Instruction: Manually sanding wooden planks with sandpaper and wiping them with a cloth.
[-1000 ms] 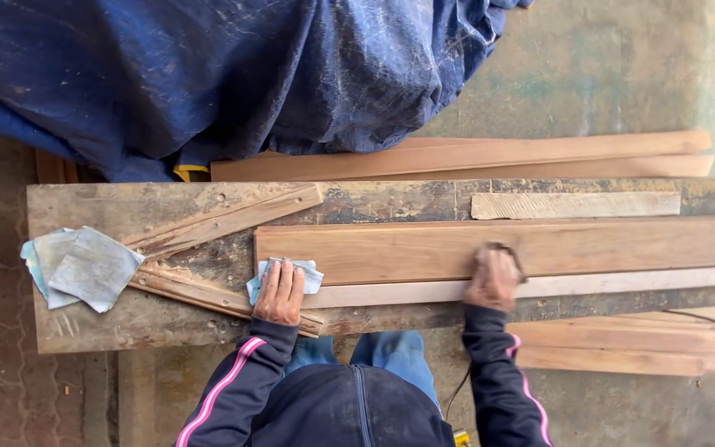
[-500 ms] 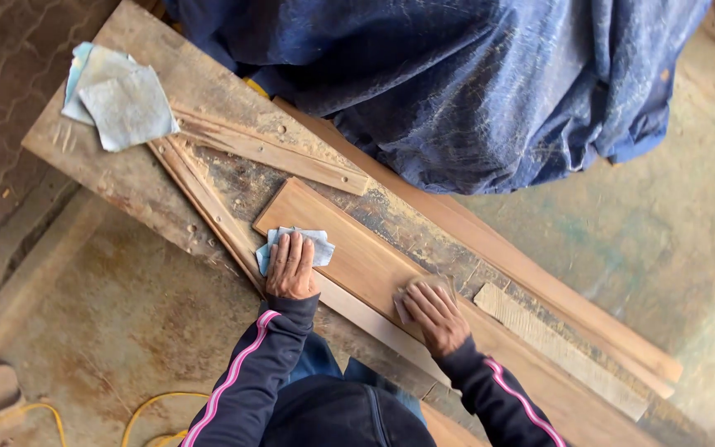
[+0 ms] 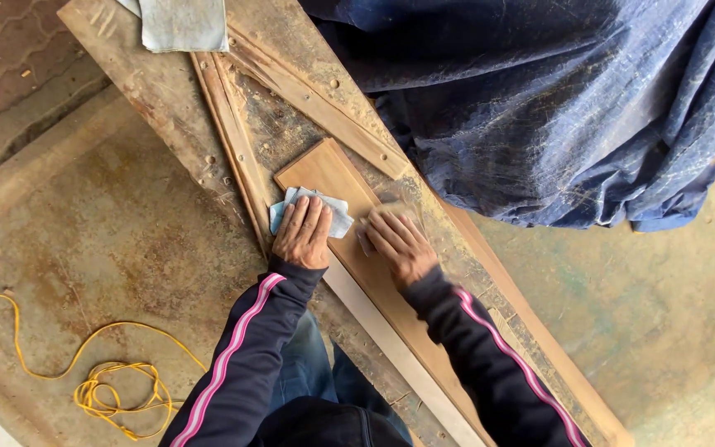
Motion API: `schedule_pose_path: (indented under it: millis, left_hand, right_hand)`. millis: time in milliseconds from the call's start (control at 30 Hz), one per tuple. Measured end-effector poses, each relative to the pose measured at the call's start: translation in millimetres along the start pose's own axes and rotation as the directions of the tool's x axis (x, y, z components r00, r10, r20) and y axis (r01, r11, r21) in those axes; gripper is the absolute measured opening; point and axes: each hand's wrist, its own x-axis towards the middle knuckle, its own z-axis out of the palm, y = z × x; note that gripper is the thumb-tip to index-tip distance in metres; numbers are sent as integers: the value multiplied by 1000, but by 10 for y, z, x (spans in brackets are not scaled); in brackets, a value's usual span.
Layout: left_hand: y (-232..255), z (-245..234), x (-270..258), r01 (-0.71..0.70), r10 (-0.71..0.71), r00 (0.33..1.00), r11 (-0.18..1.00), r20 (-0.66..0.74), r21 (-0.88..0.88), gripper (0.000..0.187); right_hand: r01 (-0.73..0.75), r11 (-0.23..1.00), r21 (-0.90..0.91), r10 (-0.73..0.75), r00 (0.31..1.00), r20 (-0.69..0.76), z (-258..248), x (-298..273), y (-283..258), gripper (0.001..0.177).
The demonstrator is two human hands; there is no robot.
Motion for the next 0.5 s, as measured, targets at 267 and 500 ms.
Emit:
schedule_pose_path:
  millis: [267, 500]
  left_hand:
    - [-34, -26, -3, -11, 11, 1000, 1000, -2, -3, 38]
    - [-41, -27, -23, -3, 3, 1000, 1000, 2, 2, 38]
  right_hand:
    - [25, 997, -77, -25, 1000, 0, -195, -719, -58, 40]
    - [84, 994, -66, -83, 996, 11, 122, 268, -13, 47]
